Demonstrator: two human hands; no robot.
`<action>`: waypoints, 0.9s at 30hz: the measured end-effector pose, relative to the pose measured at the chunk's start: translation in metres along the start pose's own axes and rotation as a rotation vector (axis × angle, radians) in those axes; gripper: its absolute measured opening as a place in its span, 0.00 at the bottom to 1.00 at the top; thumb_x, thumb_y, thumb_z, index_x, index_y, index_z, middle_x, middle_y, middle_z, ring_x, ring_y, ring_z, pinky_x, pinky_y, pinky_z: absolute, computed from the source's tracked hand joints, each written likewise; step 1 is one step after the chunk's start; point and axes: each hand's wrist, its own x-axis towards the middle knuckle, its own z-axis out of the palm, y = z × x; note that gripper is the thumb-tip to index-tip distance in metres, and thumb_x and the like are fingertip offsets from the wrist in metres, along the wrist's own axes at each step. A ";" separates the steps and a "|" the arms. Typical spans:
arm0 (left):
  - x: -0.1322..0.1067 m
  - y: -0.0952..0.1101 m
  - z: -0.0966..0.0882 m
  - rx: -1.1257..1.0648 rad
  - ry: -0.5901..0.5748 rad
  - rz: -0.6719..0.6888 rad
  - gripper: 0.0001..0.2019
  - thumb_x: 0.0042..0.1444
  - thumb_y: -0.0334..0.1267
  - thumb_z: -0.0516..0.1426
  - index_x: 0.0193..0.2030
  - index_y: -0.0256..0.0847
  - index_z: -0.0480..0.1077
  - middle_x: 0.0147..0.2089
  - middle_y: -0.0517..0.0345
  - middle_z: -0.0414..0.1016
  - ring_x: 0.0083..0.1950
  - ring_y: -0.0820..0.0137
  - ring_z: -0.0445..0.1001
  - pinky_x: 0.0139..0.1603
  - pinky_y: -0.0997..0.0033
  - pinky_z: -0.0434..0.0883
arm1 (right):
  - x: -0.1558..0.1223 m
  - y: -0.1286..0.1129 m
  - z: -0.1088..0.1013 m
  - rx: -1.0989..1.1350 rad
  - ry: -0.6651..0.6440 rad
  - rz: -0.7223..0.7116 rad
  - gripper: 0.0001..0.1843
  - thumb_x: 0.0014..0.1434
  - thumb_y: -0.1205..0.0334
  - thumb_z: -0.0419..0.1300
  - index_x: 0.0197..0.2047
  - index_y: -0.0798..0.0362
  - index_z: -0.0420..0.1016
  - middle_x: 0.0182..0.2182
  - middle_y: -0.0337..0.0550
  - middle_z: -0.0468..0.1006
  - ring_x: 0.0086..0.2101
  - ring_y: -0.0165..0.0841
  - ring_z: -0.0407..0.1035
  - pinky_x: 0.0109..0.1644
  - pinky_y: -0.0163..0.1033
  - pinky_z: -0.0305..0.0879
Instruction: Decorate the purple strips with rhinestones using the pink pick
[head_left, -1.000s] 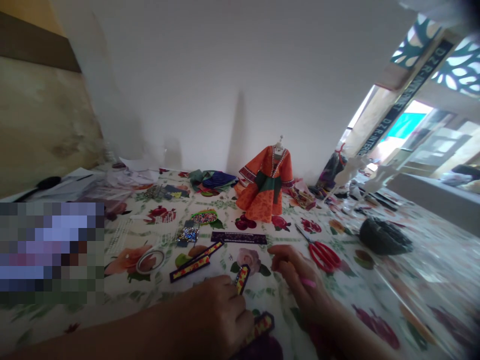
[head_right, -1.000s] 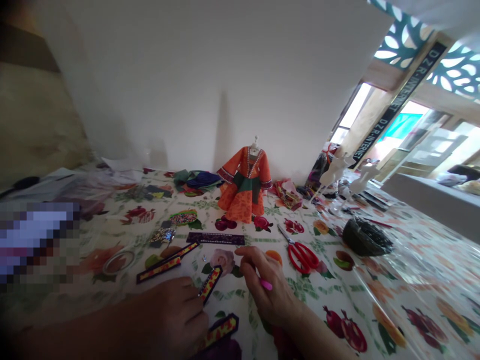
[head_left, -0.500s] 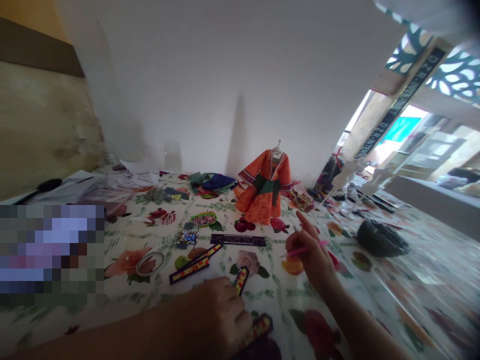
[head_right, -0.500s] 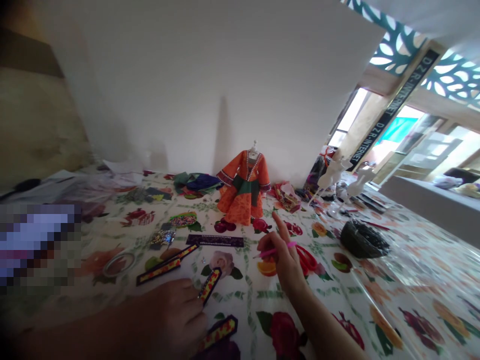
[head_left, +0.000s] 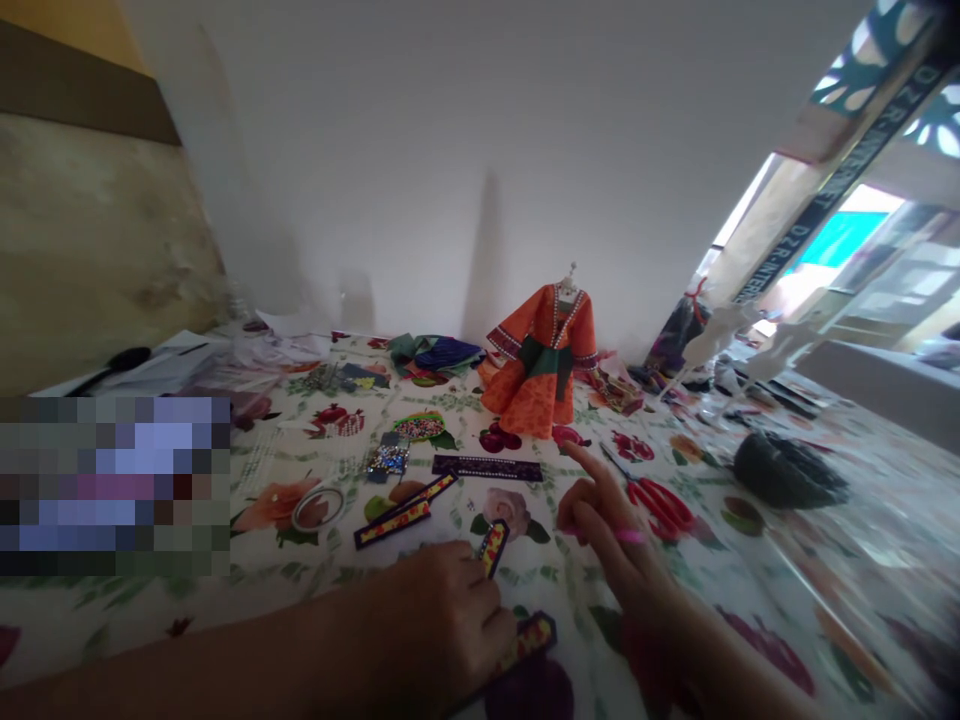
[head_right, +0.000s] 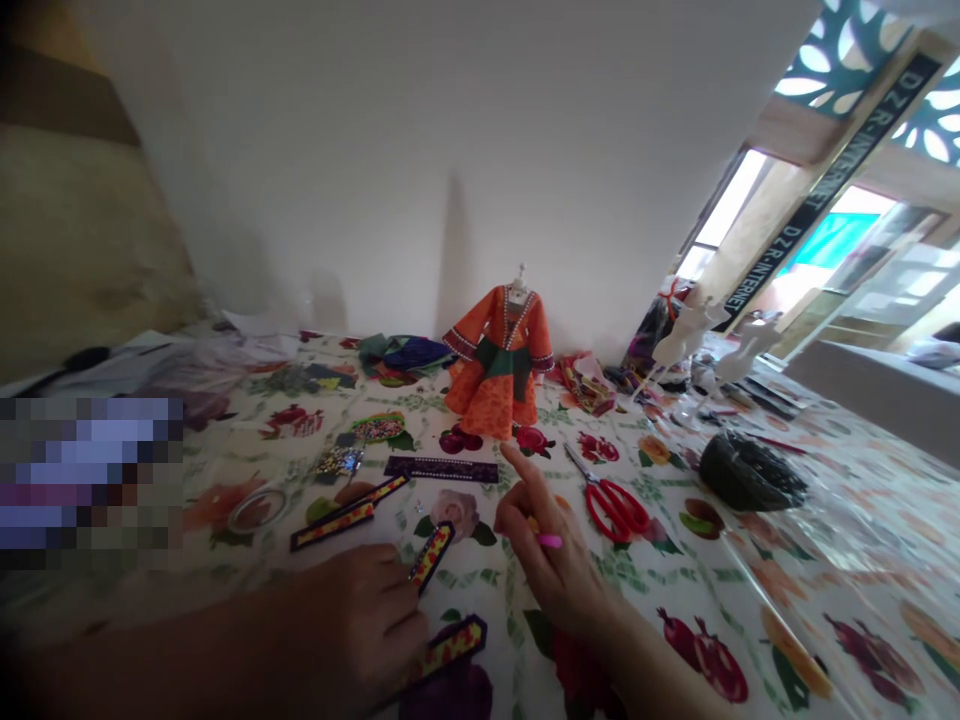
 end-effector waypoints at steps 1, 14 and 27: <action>0.000 0.000 0.001 -0.001 0.005 -0.005 0.14 0.70 0.32 0.54 0.30 0.42 0.68 0.25 0.62 0.67 0.25 0.68 0.63 0.28 0.60 0.60 | 0.000 -0.001 0.000 -0.006 -0.008 0.001 0.28 0.78 0.58 0.47 0.78 0.38 0.51 0.34 0.35 0.74 0.33 0.32 0.69 0.42 0.40 0.68; 0.000 0.001 0.001 0.008 0.022 0.001 0.15 0.70 0.34 0.55 0.29 0.42 0.69 0.24 0.62 0.66 0.24 0.68 0.62 0.27 0.61 0.60 | 0.001 -0.014 -0.003 -0.114 -0.003 -0.021 0.28 0.78 0.60 0.47 0.77 0.35 0.52 0.32 0.34 0.73 0.31 0.31 0.68 0.41 0.39 0.68; 0.001 0.002 0.000 0.005 0.044 0.014 0.14 0.70 0.33 0.55 0.29 0.41 0.68 0.23 0.62 0.66 0.24 0.68 0.61 0.26 0.62 0.60 | 0.003 -0.008 -0.002 -0.091 -0.008 -0.022 0.28 0.77 0.62 0.47 0.77 0.41 0.52 0.31 0.36 0.74 0.29 0.33 0.67 0.39 0.41 0.69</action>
